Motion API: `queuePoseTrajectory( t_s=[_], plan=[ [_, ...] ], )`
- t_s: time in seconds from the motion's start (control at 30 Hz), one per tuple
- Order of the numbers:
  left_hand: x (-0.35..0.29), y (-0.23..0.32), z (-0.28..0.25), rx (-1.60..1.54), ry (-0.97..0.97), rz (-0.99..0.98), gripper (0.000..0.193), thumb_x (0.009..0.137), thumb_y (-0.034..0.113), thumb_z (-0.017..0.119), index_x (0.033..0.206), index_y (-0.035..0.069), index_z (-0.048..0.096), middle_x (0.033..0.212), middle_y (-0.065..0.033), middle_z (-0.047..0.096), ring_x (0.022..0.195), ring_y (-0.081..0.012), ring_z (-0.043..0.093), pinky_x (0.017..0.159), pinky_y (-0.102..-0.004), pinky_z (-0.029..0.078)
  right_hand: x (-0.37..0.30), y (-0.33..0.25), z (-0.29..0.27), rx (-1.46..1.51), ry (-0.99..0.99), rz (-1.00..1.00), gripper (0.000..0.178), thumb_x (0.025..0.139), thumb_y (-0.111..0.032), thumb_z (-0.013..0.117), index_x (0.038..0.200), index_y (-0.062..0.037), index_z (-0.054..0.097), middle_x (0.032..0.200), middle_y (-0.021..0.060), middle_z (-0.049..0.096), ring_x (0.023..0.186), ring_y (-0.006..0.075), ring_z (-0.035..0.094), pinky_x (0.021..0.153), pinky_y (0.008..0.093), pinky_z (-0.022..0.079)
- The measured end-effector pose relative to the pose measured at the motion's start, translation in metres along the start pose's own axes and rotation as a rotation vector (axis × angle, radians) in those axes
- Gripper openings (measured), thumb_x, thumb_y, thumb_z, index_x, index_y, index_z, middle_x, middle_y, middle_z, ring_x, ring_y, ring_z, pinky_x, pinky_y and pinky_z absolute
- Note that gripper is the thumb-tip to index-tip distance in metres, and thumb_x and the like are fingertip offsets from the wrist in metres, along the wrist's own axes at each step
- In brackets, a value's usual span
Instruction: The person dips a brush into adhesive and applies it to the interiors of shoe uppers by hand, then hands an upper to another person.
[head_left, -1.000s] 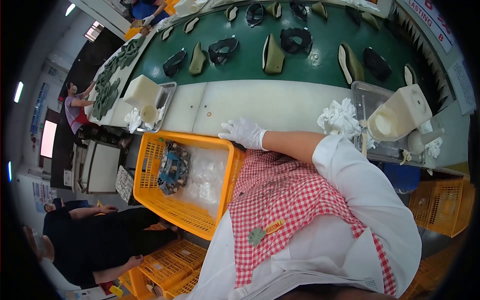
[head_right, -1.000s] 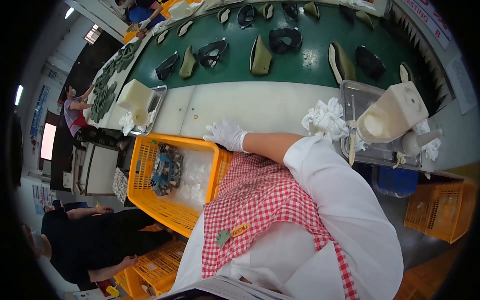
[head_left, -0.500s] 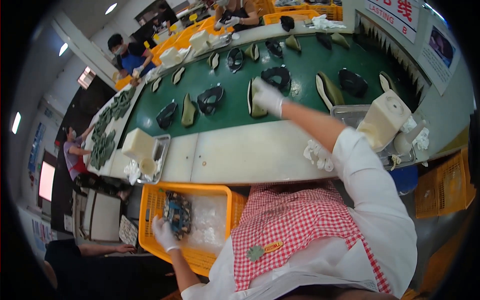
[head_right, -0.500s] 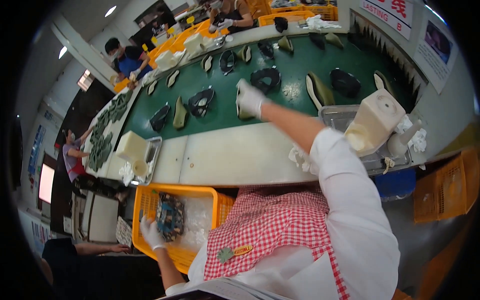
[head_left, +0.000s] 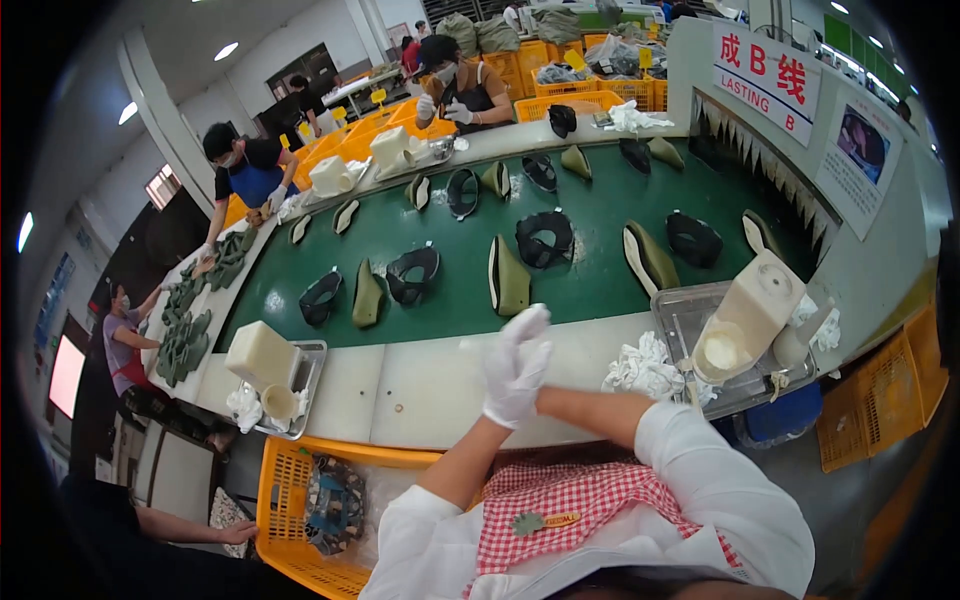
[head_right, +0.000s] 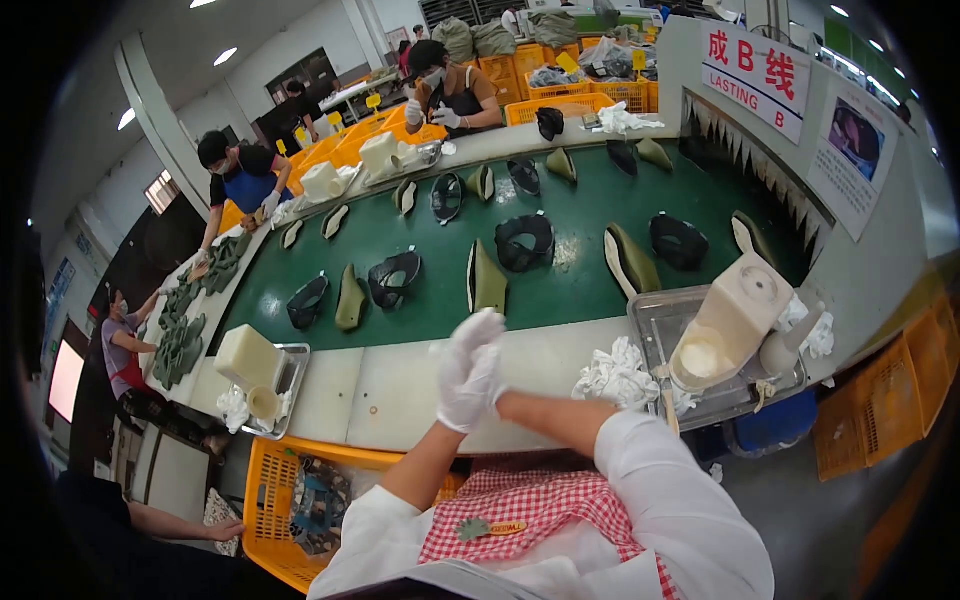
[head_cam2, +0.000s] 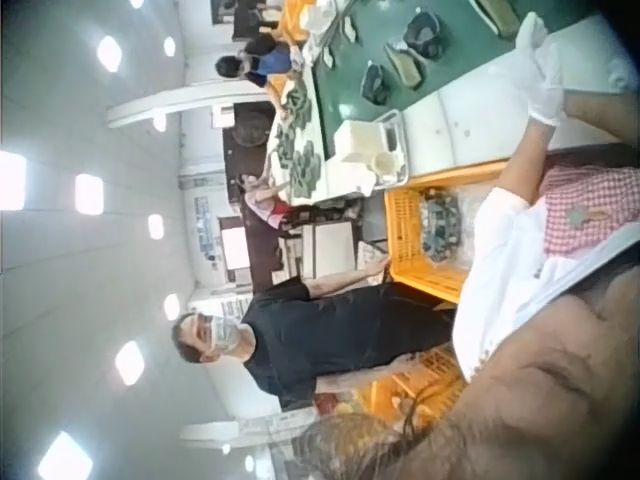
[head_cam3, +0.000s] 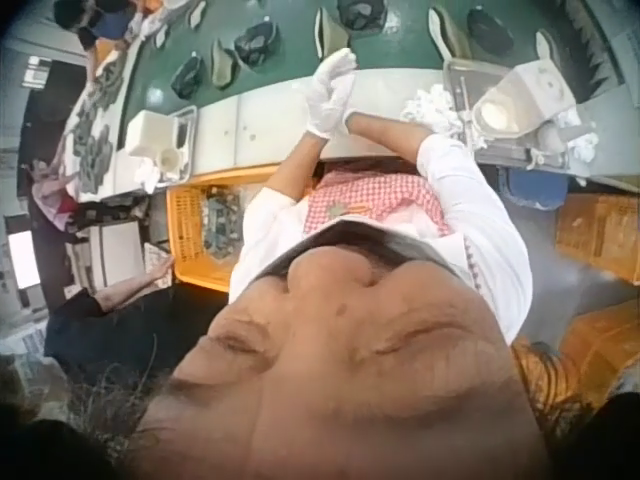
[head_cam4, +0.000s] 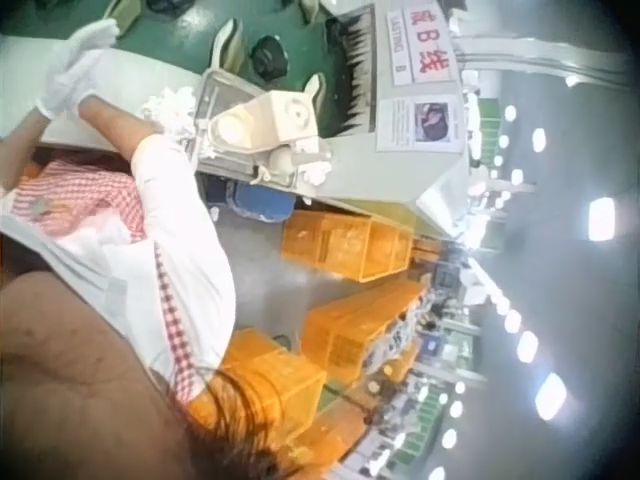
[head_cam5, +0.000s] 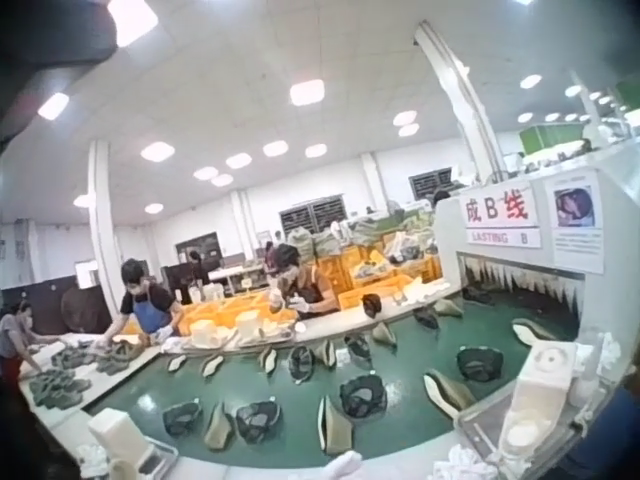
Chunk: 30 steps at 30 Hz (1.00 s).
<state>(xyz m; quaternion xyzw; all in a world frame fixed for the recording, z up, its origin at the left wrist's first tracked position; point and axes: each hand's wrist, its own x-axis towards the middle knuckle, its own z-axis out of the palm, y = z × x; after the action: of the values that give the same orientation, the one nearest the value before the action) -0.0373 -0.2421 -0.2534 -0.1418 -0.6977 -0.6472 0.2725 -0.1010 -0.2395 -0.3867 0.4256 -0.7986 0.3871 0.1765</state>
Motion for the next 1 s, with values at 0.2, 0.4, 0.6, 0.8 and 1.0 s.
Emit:
queuePoseTrajectory(
  t_s=[0.2, 0.4, 0.6, 0.8, 1.0],
  plan=[
    [-0.029, -0.066, 0.040, -0.307, -0.091, -0.445, 0.038, 0.092, 0.008, 0.055, 0.128, -0.003, 0.048, 0.116, -0.0121, 0.059, 0.098, -0.0172, 0.060, 0.090, -0.0312, 0.047, -0.027, -0.052, 0.003, -0.041, -0.444, -0.442, 0.060, 0.087, -0.030, 0.056, 0.141, -0.0164, 0.034, 0.134, 0.0155, 0.045, 0.110, 0.0316, 0.053, 0.085, 0.0443, 0.045],
    [-0.042, -0.145, 0.003, -1.096, -0.075, -1.154, 0.033, 0.093, 0.017, 0.051, 0.121, -0.001, 0.053, 0.103, -0.0142, 0.064, 0.086, -0.0195, 0.062, 0.080, -0.0308, 0.051, -0.028, -0.044, 0.014, -0.120, -0.682, -0.327, 0.061, 0.088, -0.036, 0.054, 0.142, -0.0172, 0.032, 0.141, 0.0186, 0.036, 0.114, 0.0362, 0.049, 0.085, 0.0469, 0.044],
    [-0.032, -0.130, -0.006, -0.811, -0.006, -1.149, 0.027, 0.092, 0.018, 0.052, 0.112, 0.001, 0.059, 0.093, -0.0115, 0.065, 0.077, -0.0178, 0.062, 0.073, -0.0291, 0.052, -0.021, -0.037, 0.016, -0.023, -0.742, -0.276, 0.059, 0.089, -0.036, 0.050, 0.142, -0.0164, 0.031, 0.141, 0.0201, 0.034, 0.118, 0.0391, 0.045, 0.091, 0.0494, 0.041],
    [-0.038, -0.126, -0.005, -0.816, -0.059, -1.071, 0.027, 0.092, 0.019, 0.053, 0.112, 0.001, 0.058, 0.093, -0.0118, 0.066, 0.076, -0.0177, 0.062, 0.074, -0.0290, 0.052, -0.026, -0.038, 0.018, -0.068, -0.717, -0.321, 0.056, 0.089, -0.035, 0.051, 0.139, -0.0136, 0.036, 0.140, 0.0211, 0.035, 0.118, 0.0393, 0.045, 0.091, 0.0490, 0.041],
    [-0.040, -0.126, -0.005, -0.803, -0.043, -1.065, 0.027, 0.092, 0.018, 0.052, 0.112, 0.001, 0.058, 0.093, -0.0124, 0.066, 0.077, -0.0180, 0.063, 0.073, -0.0286, 0.052, -0.028, -0.039, 0.019, -0.053, -0.712, -0.322, 0.052, 0.088, -0.033, 0.052, 0.134, -0.0098, 0.042, 0.137, 0.0208, 0.040, 0.116, 0.0387, 0.048, 0.088, 0.0487, 0.043]
  ],
)
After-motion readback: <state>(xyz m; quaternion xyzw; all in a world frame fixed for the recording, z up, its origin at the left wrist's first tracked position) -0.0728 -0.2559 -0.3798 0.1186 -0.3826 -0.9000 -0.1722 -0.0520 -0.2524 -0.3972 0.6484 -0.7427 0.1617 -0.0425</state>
